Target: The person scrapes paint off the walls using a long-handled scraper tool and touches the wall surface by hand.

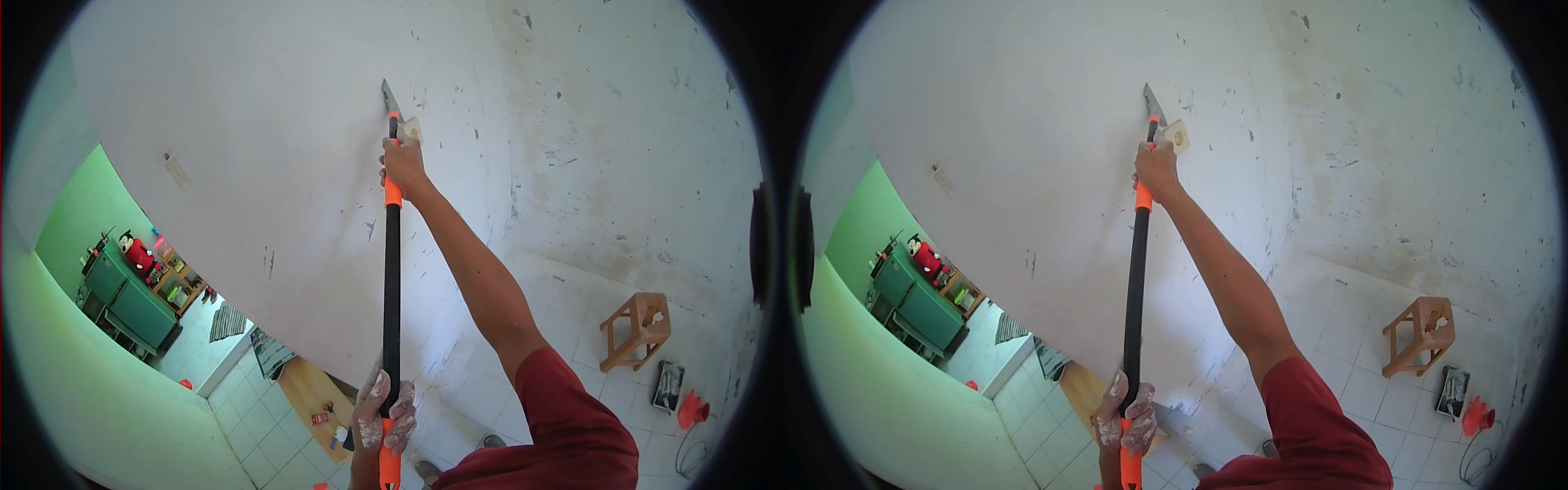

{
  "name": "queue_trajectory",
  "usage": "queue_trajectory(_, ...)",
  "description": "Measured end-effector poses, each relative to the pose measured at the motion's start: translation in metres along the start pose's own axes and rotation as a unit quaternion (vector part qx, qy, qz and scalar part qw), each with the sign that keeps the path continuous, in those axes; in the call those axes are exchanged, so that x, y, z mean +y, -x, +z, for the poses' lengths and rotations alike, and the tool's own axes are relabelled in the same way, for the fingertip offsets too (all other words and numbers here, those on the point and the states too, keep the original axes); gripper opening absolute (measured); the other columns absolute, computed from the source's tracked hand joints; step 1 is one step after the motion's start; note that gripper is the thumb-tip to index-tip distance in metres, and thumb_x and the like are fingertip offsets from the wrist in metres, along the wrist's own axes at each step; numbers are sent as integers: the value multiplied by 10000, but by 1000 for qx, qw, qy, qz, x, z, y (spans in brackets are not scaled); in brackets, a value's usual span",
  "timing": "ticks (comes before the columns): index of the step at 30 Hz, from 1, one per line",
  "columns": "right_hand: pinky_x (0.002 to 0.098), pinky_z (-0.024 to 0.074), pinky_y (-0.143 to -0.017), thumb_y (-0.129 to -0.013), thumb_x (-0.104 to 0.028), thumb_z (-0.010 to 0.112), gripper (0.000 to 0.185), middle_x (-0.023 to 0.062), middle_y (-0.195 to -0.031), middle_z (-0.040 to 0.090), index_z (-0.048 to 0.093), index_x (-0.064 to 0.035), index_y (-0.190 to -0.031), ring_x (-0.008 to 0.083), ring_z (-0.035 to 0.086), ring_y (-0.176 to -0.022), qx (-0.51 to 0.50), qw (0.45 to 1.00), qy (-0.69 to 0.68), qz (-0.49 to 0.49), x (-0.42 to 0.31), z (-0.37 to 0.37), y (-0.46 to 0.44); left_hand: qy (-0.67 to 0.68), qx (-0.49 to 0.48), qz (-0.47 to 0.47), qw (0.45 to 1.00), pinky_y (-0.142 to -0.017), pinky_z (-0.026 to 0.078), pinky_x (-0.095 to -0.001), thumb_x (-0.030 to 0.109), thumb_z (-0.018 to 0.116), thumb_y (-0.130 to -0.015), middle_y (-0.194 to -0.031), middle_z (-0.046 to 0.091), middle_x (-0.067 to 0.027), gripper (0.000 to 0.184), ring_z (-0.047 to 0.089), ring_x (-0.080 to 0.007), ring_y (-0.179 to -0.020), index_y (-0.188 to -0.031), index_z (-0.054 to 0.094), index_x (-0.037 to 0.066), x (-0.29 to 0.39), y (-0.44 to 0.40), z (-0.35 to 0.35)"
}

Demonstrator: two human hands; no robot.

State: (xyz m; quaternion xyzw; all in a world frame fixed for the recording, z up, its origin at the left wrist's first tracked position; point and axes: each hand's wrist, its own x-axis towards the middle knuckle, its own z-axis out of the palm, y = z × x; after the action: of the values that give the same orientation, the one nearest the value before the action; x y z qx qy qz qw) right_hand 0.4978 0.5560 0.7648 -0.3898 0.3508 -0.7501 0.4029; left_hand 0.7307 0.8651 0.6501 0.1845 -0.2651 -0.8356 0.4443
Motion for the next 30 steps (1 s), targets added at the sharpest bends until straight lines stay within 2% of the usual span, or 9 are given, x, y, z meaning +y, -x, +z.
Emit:
queue_trajectory(4, 374, 531, -432, -1013, -151, 480, 396, 109, -757, 559, 453, 91, -1325, 198, 572, -506, 5, 1000, 13, -3, 3, 4, 21, -85, -12, 16, 996, -303, 388, -260, 268, 458, -1102, -680, 429, -51, 627, 404, -110, -357, -1658, 184, 179, -11, 14, 5)
queue_trajectory(9, 381, 543, -433, -1016, -149, 479, 444, 122, -752, 564, 428, 124, -1361, 210, 583, -500, 19, 1000, 12, -12, 4, 4, 5, -22, 5, 7, 1000, -309, 359, -255, 266, 463, -1104, -682, 454, -71, 651, 417, -122, -358, -1667, 146, 192, 5, 0, -4)
queue_trajectory(15, 390, 547, -425, -1026, -159, 484, 297, 161, -770, 593, 469, 114, -1142, 227, 613, -510, 27, 998, 51, -22, 5, 10, 16, -28, -21, 8, 999, -305, 393, -257, 266, 481, -1100, -690, 457, -68, 667, 436, -123, -356, -1664, 137, 179, 7, -4, -21)
queue_trajectory(18, 381, 559, -425, -1033, -162, 478, 481, 164, -779, 605, 402, 133, -1405, 227, 618, -508, 41, 996, 72, -36, 2, 15, 5, 73, -35, 1, 997, -301, 403, -250, 280, 481, -1101, -670, 457, -64, 670, 452, -129, -351, -1660, 131, 160, 17, -4, -32)
queue_trajectory(20, 378, 559, -423, -1034, -169, 481, 473, 164, -781, 604, 405, 134, -1389, 227, 619, -508, 35, 996, 69, -39, 7, 19, 17, -82, -47, 2, 996, -295, 436, -265, 314, 389, -1130, -704, 474, -57, 540, 484, -123, -357, -1618, 211, 166, 17, 14, -27)
queue_trajectory(21, 376, 558, -420, -1035, -176, 483, 466, 164, -783, 603, 409, 136, -1372, 227, 620, -509, 29, 997, 64, -37, 10, 20, 18, -118, -16, 31, 992, -298, 386, -242, 292, 464, -1106, -679, 460, -64, 661, 426, -112, -349, -1664, 136, 161, 12, 17, -20)
queue_trajectory(24, 378, 555, -415, -1037, -183, 486, 533, 153, -785, 599, 365, 125, -1455, 225, 615, -500, 8, 999, 38, -18, 12, 17, 8, -30, -4, 17, 999, -308, 370, -251, 273, 477, -1097, -666, 459, -65, 676, 419, -114, -352, -1667, 135, 150, 15, 4, -33)
queue_trajectory(27, 376, 552, -411, -1038, -183, 491, 622, 138, -779, 595, 275, 88, -1555, 225, 605, -485, -4, 1000, 19, -7, 6, 12, 20, -101, 37, 29, 994, -324, 377, -249, 246, 477, -1090, -667, 474, -76, 677, 417, -113, -360, -1664, 139, 126, -2, 25, -3)
queue_trajectory(30, 355, 511, -398, -1025, -187, 513, 573, 96, -765, 549, 354, 35, -1529, 171, 533, -457, -23, 1000, 20, 3, 13, 23, 59, -127, 31, 48, 990, -311, 369, -261, 254, 493, -1084, -653, 475, -79, 649, 409, -135, -347, -1639, 185, 118, -19, 49, -6)
